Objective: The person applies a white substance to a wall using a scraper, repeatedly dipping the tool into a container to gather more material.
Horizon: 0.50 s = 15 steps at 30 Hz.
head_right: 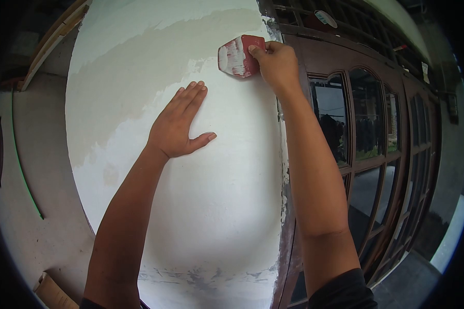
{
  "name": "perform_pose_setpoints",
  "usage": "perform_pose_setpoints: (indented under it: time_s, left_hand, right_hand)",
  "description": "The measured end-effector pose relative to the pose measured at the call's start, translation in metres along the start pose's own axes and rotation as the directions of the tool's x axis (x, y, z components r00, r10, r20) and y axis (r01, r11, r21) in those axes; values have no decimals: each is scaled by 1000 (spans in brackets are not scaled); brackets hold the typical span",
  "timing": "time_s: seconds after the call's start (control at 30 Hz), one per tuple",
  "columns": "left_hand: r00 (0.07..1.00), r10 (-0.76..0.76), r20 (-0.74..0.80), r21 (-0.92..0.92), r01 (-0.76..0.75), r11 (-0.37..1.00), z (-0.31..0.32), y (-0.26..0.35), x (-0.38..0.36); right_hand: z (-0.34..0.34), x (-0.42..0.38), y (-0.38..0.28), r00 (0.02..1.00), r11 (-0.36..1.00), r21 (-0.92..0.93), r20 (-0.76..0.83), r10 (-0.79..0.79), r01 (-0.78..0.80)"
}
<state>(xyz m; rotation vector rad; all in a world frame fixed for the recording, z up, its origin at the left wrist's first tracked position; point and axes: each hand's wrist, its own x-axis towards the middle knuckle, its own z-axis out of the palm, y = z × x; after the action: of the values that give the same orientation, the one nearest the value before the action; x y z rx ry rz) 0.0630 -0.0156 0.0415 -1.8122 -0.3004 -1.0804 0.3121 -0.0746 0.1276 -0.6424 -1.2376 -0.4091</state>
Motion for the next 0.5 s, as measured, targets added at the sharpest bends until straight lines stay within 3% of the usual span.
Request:
perform_pose_setpoints:
  time_s: [0.07,0.1,0.17,0.27,0.5]
  left_hand:
    - [1000,-7,-2,2,7,1000,0,0,0]
    - [1000,-2,0,6,2,1000,0,-1,1]
    - [1000,9,5,9,-9,1000,-1,-1,1]
    - [1000,-3,14,-56,4,998,-1,-1,1]
    - [1000,-13,17,-55,14,998,-1,0,0]
  right_hand:
    - [4,-1,-3,999,968,248,38,30,-38]
    - [13,-4,-12,999,968,250,37,26,-34]
    - [33,-11,-30,995,992,120,95,10,-21]
    - [46,-17,-38,999,982,-187,42,6,2]
    - [-14,-9,6,997,982,-178,-51,53,-61]
